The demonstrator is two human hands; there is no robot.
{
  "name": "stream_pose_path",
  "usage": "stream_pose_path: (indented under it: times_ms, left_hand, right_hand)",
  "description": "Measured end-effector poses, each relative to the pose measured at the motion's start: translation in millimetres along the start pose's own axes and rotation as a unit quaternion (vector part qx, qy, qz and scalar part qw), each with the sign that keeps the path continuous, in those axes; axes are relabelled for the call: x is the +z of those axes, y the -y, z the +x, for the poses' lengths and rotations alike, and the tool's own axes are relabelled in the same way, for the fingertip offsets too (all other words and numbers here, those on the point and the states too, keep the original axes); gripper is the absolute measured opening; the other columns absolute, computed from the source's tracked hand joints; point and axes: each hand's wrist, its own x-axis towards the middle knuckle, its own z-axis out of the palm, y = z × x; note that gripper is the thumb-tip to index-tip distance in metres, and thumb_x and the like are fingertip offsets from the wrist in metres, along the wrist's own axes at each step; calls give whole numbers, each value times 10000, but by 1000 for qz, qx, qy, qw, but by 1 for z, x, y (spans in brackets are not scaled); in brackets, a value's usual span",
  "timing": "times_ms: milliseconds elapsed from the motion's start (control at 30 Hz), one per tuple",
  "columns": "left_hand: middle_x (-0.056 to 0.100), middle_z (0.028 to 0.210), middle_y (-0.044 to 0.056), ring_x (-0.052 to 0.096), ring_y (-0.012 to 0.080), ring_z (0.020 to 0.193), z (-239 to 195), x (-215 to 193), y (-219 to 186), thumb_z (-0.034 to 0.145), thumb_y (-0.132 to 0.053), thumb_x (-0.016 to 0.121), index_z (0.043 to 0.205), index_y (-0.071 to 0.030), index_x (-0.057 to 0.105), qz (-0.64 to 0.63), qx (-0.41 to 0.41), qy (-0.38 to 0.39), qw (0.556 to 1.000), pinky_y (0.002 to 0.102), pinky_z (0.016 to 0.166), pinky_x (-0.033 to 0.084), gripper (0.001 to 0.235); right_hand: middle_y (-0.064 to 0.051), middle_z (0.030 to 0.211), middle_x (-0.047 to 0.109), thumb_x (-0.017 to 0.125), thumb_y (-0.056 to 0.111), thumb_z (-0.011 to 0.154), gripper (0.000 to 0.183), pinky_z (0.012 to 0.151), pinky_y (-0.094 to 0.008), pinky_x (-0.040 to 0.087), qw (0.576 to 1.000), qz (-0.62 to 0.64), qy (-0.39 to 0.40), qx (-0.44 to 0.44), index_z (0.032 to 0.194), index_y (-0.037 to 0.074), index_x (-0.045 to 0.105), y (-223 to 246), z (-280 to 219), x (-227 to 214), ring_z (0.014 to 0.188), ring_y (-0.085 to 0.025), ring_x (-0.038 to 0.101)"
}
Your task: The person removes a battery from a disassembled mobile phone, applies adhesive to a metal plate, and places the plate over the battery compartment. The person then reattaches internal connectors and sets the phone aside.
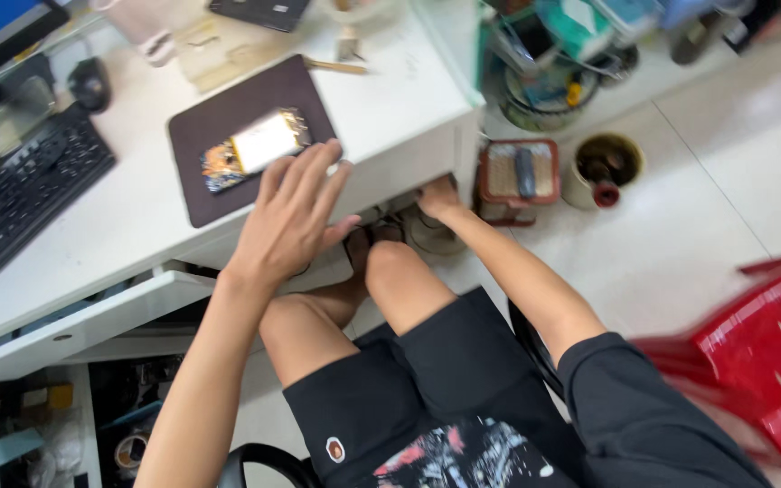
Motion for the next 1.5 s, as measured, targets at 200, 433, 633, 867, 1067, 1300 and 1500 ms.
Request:
stream_pose_path:
  times_ms: [200,433,633,867,1067,1300,1500]
  left_hand:
    - [541,1440,159,575,322,1248,-8,9,87,903,-321,793,1285,-18,592,-109,-47,-75,990,479,1061,457,527]
    - [659,1208,105,624,295,1111,-26,22,196,895,-283,789,1136,-42,680,-203,-101,-64,972,424,955,502,357]
    - [667,991,83,631,276,931,-7,58,221,817,-370,809,1018,-65,710,-342,-93,24,935,401,801,510,378]
    - [648,837,48,608,250,821,11,91,222,889,-290,772,871,-81,710,-422,-86,90,898,387,738,510,218]
    - [661,798,30,601,230,785,5,98,225,903,-228,755,832,-79,716,-464,-106,61,877,375,731,512,169]
    - [665,810,59,619,248,818,-4,106,221,892,-195,754,875,-58,732,-441,-90,19,893,392,748,522,140]
    - [679,796,75,645,255,793,-6,105,222,879,-218,764,870,-70,750,-455,-108,17,884,389,706,523,149]
  right_hand:
    - [-252,1273,639,671,214,919,404,959,-476,529,992,-10,-18,-128,1231,-41,635,72,102,-42,1173,-416,617]
    - [-247,1261,642,675,211,908,403,954,-476,527,973,17,-20,-231,1228,-32,635,117,148,-84,1164,-411,618]
    - [-243,1251,644,678,208,898,403,950,-475,524,971,44,-18,-233,1225,-24,635,108,142,-100,1157,-407,618]
    - [-238,1239,647,682,205,887,403,945,-475,522,972,71,16,-221,1221,-15,634,96,143,-78,1148,-403,620]
    - [-233,1229,650,685,202,877,403,941,-475,520,976,68,32,-202,1218,-7,634,80,130,-61,1140,-399,620]
    - [-228,1217,653,689,199,866,404,936,-474,517,987,19,42,-156,1215,2,634,56,65,-67,1132,-394,621]
    - [-224,1206,655,692,196,856,406,932,-474,515,989,-27,-2,-145,1212,10,633,55,38,-56,1124,-391,622]
